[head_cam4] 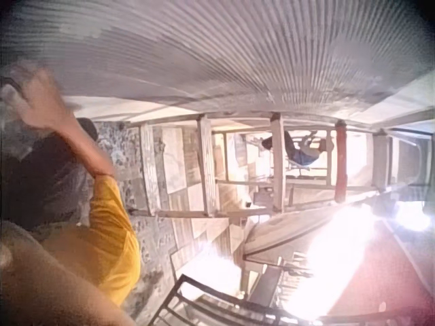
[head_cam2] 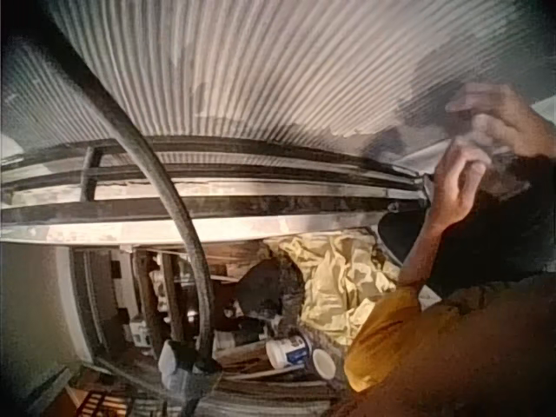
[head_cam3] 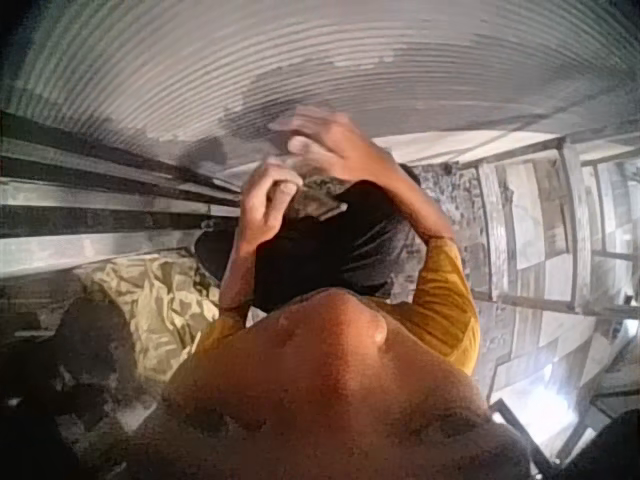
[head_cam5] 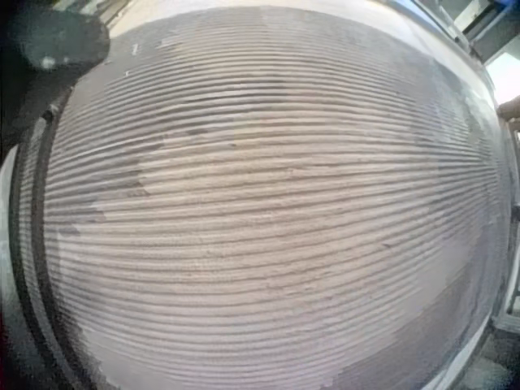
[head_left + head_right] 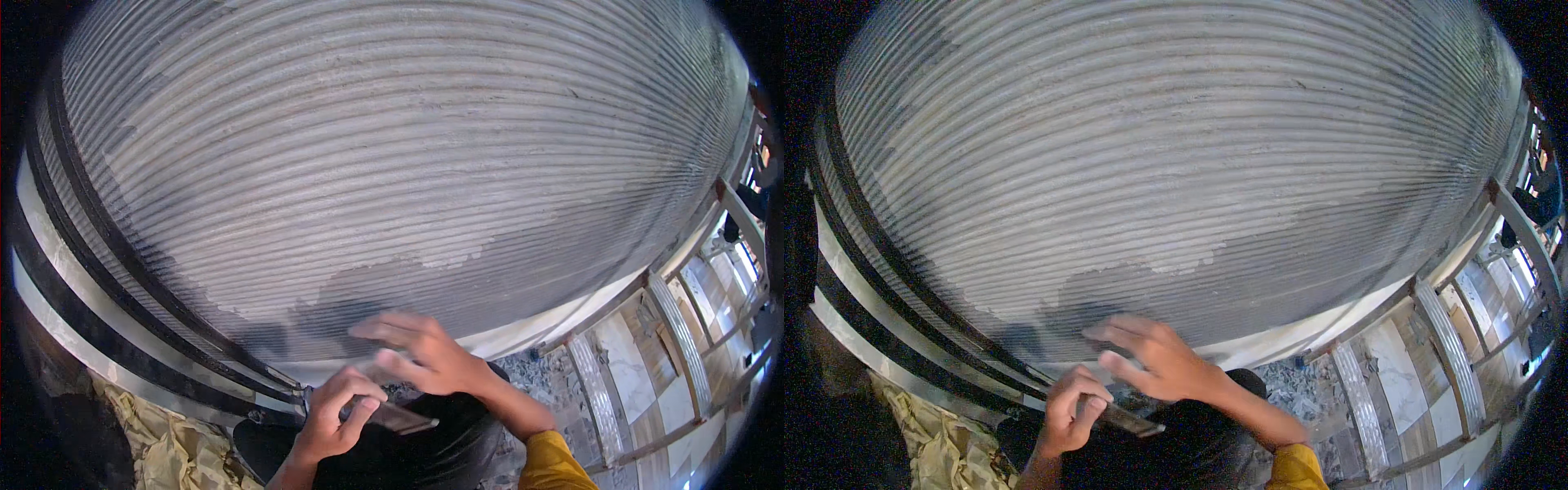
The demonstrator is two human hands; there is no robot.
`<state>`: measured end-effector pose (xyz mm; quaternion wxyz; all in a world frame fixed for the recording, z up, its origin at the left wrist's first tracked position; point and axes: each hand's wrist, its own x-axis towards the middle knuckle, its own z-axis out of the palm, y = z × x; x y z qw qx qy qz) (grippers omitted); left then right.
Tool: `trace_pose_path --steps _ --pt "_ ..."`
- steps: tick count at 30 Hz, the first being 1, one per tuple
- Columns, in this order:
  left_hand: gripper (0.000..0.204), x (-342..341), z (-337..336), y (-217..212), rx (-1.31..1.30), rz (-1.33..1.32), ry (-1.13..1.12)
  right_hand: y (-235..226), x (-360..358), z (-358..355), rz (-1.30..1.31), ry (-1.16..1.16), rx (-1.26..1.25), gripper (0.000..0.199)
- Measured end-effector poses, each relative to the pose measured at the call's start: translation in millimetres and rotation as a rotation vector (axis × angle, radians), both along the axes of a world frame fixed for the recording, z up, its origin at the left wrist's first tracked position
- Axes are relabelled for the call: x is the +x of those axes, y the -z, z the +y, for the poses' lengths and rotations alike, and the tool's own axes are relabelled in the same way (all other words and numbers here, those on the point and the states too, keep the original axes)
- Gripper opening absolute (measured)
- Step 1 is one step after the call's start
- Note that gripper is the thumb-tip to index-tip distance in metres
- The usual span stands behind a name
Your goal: The person scrapes the grooved wall using a metal blade while touching the surface by hand, sands the wall with sandpaper, and scrapes the surface again with the metal blade.
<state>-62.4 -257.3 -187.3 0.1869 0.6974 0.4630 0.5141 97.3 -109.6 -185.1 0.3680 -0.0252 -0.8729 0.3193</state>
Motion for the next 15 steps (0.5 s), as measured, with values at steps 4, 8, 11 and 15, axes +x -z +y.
trace_pose_path --steps 4,8,11,15 --pt "0.007 19.0 48.4 -47.9 0.319 0.08 -0.157 -2.0 31.4 -5.4 0.143 -0.289 -0.497 0.082" --pt "0.011 30.9 88.7 -85.8 0.456 0.167 -0.214 -11.3 47.4 -11.3 0.449 -0.037 -0.732 0.082" --pt "0.036 30.4 115.6 -116.0 0.725 0.486 -0.393 -8.5 45.6 -9.4 0.567 0.421 -0.737 0.071" --pt "0.056 36.5 148.1 -132.9 0.843 0.777 -0.748 11.8 49.0 5.1 1.028 0.456 -0.787 0.058"
